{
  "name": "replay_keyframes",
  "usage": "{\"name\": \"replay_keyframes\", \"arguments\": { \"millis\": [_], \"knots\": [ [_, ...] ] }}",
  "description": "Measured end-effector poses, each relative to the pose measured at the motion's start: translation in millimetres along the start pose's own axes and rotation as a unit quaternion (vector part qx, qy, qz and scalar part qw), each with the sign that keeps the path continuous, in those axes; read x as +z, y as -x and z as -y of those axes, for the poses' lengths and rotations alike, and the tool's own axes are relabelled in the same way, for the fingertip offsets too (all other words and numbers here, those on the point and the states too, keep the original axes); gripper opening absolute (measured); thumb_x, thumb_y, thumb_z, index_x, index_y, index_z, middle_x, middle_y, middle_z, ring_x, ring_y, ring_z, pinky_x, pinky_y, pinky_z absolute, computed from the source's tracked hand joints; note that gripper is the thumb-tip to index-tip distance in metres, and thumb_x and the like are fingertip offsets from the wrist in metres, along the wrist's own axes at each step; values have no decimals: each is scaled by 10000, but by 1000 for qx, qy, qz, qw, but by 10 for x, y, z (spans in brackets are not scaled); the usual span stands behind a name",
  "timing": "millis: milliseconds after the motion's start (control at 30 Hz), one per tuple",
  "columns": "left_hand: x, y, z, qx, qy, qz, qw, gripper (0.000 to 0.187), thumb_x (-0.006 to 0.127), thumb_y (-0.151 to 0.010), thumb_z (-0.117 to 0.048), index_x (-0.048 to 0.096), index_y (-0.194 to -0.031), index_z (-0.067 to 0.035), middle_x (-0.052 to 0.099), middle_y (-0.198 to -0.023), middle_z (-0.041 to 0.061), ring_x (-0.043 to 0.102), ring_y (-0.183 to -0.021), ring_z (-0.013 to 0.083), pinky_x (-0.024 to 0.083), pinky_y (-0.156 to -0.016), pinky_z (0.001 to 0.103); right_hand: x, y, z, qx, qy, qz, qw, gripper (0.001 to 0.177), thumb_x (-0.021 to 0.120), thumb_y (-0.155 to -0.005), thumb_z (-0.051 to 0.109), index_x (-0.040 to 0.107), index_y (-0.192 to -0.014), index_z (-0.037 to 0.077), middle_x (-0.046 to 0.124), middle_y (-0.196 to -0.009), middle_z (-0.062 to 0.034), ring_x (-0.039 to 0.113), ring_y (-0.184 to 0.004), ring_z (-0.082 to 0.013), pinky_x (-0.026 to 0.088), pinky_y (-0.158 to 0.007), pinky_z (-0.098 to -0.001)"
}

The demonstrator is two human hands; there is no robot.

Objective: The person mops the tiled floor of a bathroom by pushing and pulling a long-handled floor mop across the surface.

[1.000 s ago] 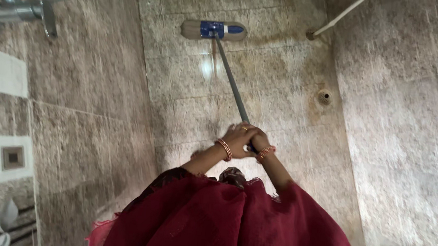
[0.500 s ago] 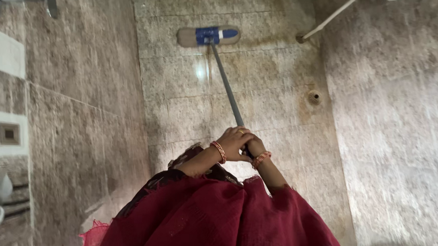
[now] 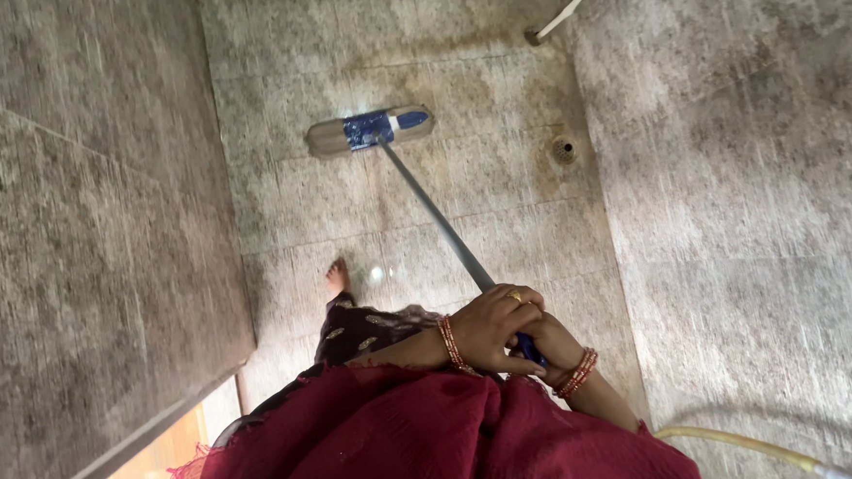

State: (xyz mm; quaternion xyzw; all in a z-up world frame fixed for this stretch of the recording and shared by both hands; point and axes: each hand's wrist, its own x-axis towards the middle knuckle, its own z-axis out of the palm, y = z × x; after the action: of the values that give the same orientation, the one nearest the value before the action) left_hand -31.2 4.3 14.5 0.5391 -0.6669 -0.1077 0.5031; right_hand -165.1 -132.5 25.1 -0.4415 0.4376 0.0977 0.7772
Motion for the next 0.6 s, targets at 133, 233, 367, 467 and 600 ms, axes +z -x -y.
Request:
{"name": "replay_keyframes", "arguments": {
  "millis": [133,233,367,467,600],
  "knots": [
    [-82,70,157,-61,0,21,998,737,775,-798,-591,605,-1212,-5,560,-1362,179,562,-1244,336,448,-1103,469,42,-371,-13,-52,17,33,998,410,473,-810,-18,585,-1200,40,638,-816,-73,600,-630,-123,509,-512,-272],
    [-213,121,513,-94,-29,23,995,774,760,-819,-582,570,-1304,-9,521,-1417,178,517,-1326,346,409,-1161,484,89,-864,84,-43,63,22,997,304,496,-864,10,607,-1142,-39,656,-818,-98,594,-610,-131,483,-479,-267],
    [-427,50,1287,-166,-81,68,980,870,767,-789,-589,504,-1382,-9,445,-1462,217,411,-1393,394,325,-1175,531,236,-1720,337,-61,64,-3,996,240,502,-897,18,602,-1101,-60,649,-786,-94,566,-582,-128,458,-442,-267],
    [-692,26,1882,-234,-100,100,962,906,781,-769,-602,480,-1423,-52,413,-1497,219,336,-1431,412,272,-1165,563,387,-2496,595,-62,112,-15,992,207,501,-950,78,603,-1074,-52,623,-728,-79,538,-540,-130,437,-415,-265],
    [-1224,-47,2539,-336,-162,149,916,935,803,-724,-632,471,-1468,-174,427,-1523,156,287,-1481,387,204,-1184,628,657,-3593,868,-103,164,7,981,247,473,-970,88,627,-1114,-42,642,-738,-73,562,-554,-130,465,-445,-270]
  ]
}}
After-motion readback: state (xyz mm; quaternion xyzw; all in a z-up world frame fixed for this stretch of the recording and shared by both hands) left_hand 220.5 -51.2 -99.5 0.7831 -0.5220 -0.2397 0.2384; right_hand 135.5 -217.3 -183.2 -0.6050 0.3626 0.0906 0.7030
